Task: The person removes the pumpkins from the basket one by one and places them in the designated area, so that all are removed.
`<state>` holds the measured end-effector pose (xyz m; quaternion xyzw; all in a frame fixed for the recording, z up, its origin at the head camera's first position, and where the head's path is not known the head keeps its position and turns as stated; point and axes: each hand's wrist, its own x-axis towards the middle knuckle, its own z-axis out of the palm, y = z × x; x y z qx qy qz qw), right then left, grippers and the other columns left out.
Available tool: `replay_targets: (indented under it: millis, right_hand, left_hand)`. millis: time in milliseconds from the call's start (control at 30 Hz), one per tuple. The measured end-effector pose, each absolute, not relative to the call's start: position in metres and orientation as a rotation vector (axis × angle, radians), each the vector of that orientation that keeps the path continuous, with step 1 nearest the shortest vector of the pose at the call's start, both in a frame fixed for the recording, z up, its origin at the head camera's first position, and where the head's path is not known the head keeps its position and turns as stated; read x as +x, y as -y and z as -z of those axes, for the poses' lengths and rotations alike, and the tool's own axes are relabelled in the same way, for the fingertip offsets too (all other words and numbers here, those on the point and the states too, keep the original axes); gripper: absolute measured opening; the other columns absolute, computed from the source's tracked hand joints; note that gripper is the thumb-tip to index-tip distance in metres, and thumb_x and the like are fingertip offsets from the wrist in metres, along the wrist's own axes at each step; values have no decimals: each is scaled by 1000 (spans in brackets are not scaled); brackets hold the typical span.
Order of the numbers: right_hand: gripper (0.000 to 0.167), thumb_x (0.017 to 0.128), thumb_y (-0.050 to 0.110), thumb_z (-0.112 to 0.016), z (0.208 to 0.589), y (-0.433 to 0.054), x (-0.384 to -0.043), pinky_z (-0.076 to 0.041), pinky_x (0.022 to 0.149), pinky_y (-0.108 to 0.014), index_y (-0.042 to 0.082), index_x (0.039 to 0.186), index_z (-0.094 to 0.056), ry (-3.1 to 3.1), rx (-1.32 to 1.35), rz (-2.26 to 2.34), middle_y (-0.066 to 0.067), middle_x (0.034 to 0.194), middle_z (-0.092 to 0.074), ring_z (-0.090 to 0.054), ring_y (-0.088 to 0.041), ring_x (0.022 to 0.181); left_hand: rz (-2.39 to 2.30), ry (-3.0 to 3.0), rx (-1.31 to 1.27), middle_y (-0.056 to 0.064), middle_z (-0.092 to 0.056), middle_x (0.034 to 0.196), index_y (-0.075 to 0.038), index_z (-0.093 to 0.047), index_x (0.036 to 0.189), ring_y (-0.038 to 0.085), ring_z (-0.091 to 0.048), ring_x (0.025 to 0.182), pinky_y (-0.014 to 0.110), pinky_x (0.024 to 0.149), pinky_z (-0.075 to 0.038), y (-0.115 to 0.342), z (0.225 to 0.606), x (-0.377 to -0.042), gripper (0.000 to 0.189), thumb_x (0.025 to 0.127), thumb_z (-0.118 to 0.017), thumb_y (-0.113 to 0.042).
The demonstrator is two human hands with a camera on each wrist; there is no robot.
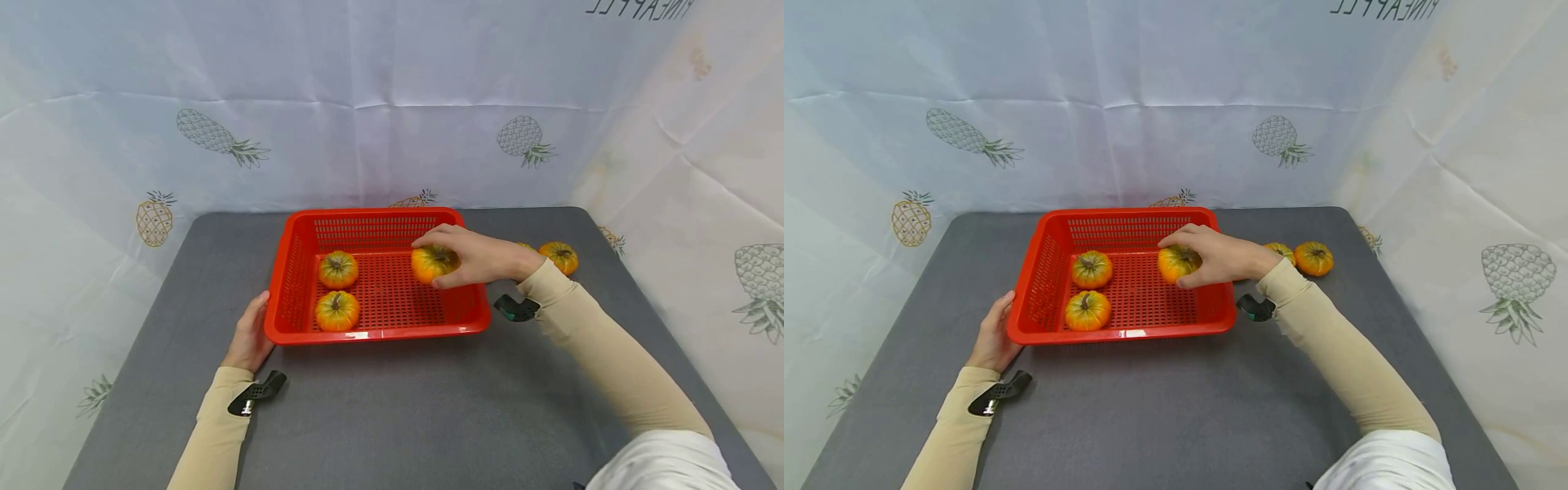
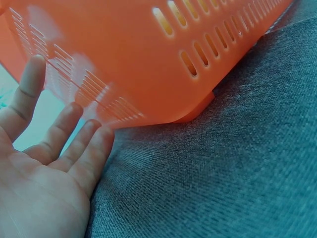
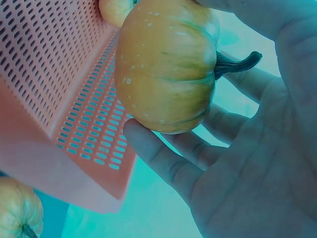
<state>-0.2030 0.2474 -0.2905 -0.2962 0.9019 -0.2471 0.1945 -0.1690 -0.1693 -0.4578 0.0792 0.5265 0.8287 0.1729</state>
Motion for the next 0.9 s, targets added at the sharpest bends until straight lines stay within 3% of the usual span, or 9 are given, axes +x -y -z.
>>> replay_targets:
  millis: [900]
  right_hand:
    - [61,90,30,-75,281,-284,-185,-47,100,-45,25,145,-49,-2649,-684,682,-1,147,-45,-45,-21,126]
  left_hand:
    - [-2352,-1478,284,-7,-72,110,-17,-60,124,8,-67,97,25,85,-57,170,458,-171,41,110,-27,-36]
